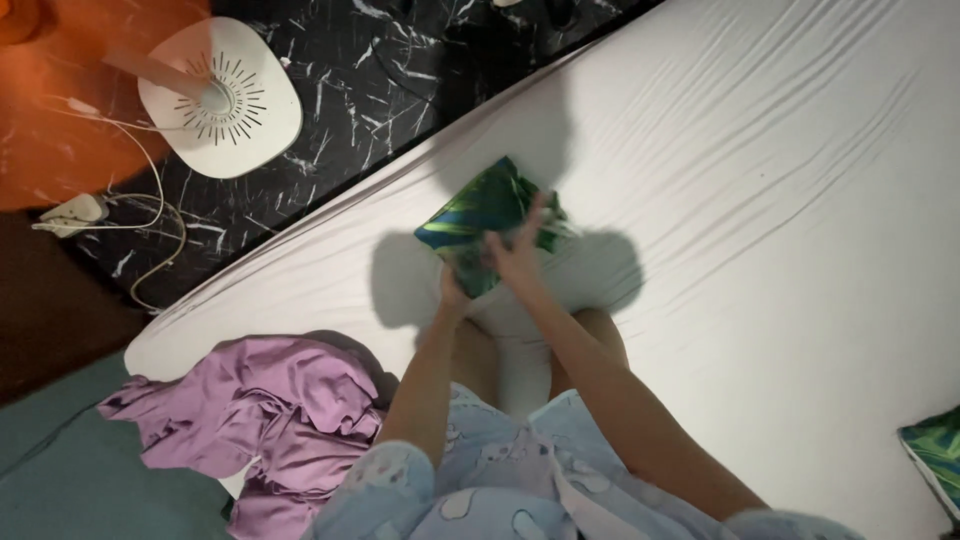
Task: Fold laundry items like pillowcases and clothes on a bed.
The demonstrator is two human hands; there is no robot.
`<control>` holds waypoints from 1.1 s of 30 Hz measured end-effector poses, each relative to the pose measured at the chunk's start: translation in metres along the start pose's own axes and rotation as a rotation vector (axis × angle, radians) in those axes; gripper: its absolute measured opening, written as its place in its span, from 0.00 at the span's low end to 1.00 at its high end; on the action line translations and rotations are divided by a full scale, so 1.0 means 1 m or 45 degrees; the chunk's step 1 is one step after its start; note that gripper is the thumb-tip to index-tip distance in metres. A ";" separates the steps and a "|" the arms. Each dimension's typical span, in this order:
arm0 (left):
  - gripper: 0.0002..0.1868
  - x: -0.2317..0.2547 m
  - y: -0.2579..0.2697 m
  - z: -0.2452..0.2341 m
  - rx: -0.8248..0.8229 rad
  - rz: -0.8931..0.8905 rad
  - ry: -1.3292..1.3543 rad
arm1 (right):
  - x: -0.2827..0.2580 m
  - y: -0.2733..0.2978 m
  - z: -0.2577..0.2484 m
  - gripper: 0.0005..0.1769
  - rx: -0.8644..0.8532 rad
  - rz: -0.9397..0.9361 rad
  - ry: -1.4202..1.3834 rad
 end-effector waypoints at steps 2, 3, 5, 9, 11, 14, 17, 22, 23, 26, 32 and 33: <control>0.36 0.000 0.019 -0.009 0.103 0.148 -0.125 | 0.002 -0.015 0.014 0.58 -0.270 0.166 0.046; 0.33 0.002 0.030 -0.015 0.204 0.294 -0.253 | 0.006 -0.018 0.025 0.57 -0.536 0.332 0.091; 0.33 -0.004 0.041 -0.021 0.379 0.352 -0.709 | 0.063 -0.043 0.002 0.45 -0.315 -0.155 0.390; 0.31 0.009 0.072 0.010 0.754 0.522 -1.514 | 0.053 -0.047 -0.052 0.44 0.166 -0.339 1.171; 0.29 0.020 0.079 0.029 0.828 0.597 -1.577 | 0.051 -0.052 -0.056 0.46 0.091 -0.373 1.297; 0.26 0.028 0.077 0.032 0.982 0.627 -1.647 | 0.055 -0.066 -0.057 0.44 -0.033 -0.266 1.442; 0.29 0.031 0.070 0.017 1.143 0.497 -1.653 | 0.112 -0.087 -0.075 0.29 -0.079 0.028 1.432; 0.37 0.039 0.062 -0.033 1.226 0.369 -1.700 | 0.191 -0.099 -0.118 0.15 0.193 0.120 1.311; 0.37 0.041 0.067 -0.032 1.174 0.385 -1.689 | 0.157 -0.088 -0.114 0.16 0.086 0.108 1.208; 0.39 0.046 0.079 -0.023 1.122 0.469 -1.655 | 0.103 -0.064 -0.093 0.28 -0.076 0.006 1.142; 0.42 0.066 0.136 0.037 1.210 0.558 -1.590 | 0.078 -0.034 -0.093 0.27 -0.201 0.267 1.264; 0.43 0.071 0.145 0.052 1.222 0.536 -1.596 | 0.064 -0.030 -0.097 0.23 -0.158 0.481 1.234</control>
Point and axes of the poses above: each hand's wrist, its own y-axis away from the middle knuckle, its own z-axis out of the palm, x = y × z, the point moved 4 cm from there along -y, towards the middle knuckle, and after that the axes turned 10 degrees about x, right-handed, at the moved point
